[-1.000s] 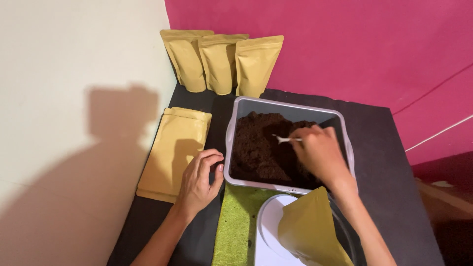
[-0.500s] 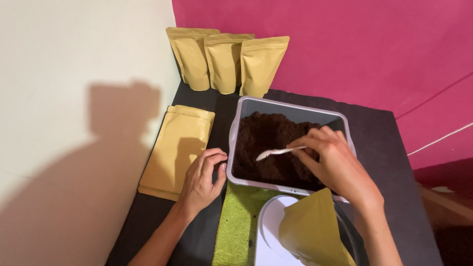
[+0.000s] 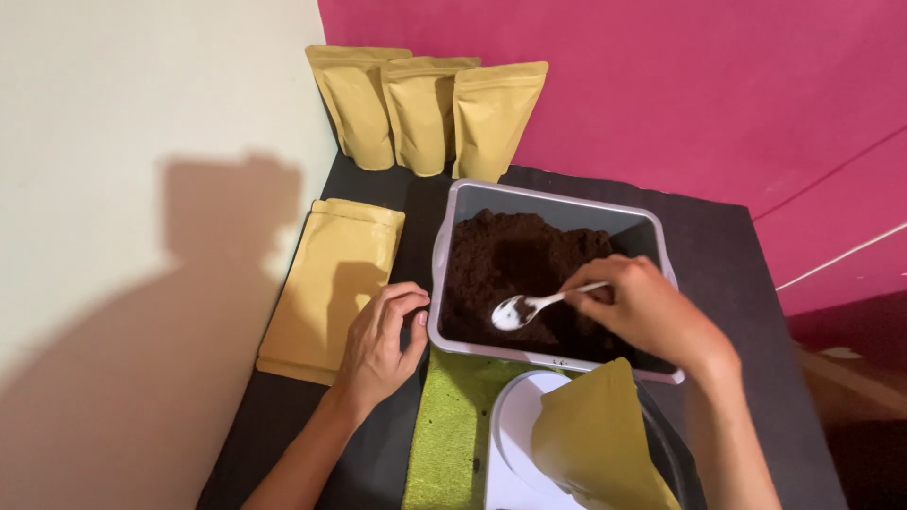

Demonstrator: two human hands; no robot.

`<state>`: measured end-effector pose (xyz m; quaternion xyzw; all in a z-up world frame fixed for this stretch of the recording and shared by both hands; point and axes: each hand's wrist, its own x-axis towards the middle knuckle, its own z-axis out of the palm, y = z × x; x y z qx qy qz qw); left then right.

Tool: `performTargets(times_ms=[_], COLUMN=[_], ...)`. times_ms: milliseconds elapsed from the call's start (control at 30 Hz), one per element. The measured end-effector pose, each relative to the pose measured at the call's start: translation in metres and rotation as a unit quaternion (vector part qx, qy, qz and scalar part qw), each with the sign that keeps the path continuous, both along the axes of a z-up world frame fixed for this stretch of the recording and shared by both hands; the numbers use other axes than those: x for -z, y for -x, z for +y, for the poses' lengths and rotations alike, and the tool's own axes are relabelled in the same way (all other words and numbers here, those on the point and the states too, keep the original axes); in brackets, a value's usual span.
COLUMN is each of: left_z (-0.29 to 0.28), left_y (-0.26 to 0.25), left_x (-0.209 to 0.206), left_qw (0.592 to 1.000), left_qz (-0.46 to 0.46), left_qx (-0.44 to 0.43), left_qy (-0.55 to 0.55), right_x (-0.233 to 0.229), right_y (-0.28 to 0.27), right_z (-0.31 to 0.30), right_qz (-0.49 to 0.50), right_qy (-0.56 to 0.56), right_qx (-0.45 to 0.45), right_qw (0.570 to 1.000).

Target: Filling a coffee bag with ground coffee using a spoon and weighing it on a digital scale.

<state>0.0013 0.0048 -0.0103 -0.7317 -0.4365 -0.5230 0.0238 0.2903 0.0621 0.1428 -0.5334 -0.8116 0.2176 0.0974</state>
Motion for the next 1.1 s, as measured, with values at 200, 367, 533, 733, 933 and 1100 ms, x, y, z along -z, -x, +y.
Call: performTargets(times_ms=[200, 367, 533, 733, 933, 1100], left_z=[0.001, 0.002, 0.002, -0.004, -0.005, -0.007], left_y=[0.001, 0.001, 0.003, -0.001, -0.003, -0.006], left_x=[-0.003, -0.001, -0.003, -0.008, -0.005, -0.005], left_qw=[1.0, 1.0, 1.0, 0.999, 0.998, 0.998], left_qz=[0.005, 0.013, 0.022, 0.002, 0.002, 0.001], left_qx=[0.003, 0.003, -0.005, -0.01, -0.011, -0.002], left_qy=[-0.01, -0.012, -0.022, -0.049, -0.067, -0.067], right_x=[-0.025, 0.004, 0.018, 0.015, 0.033, 0.021], right_y=[-0.017, -0.009, 0.023, 0.011, 0.003, 0.002], right_z=[-0.007, 0.006, 0.01, 0.011, 0.013, 0.011], right_qz=[-0.101, -0.105, -0.024, -0.105, -0.078, -0.065], right_qy=[0.014, 0.049, 0.079, -0.008, -0.004, -0.007], right_qx=[0.109, 0.105, 0.018, -0.033, -0.031, -0.025], right_qw=[0.989, 0.988, 0.996, 0.994, 0.996, 0.998])
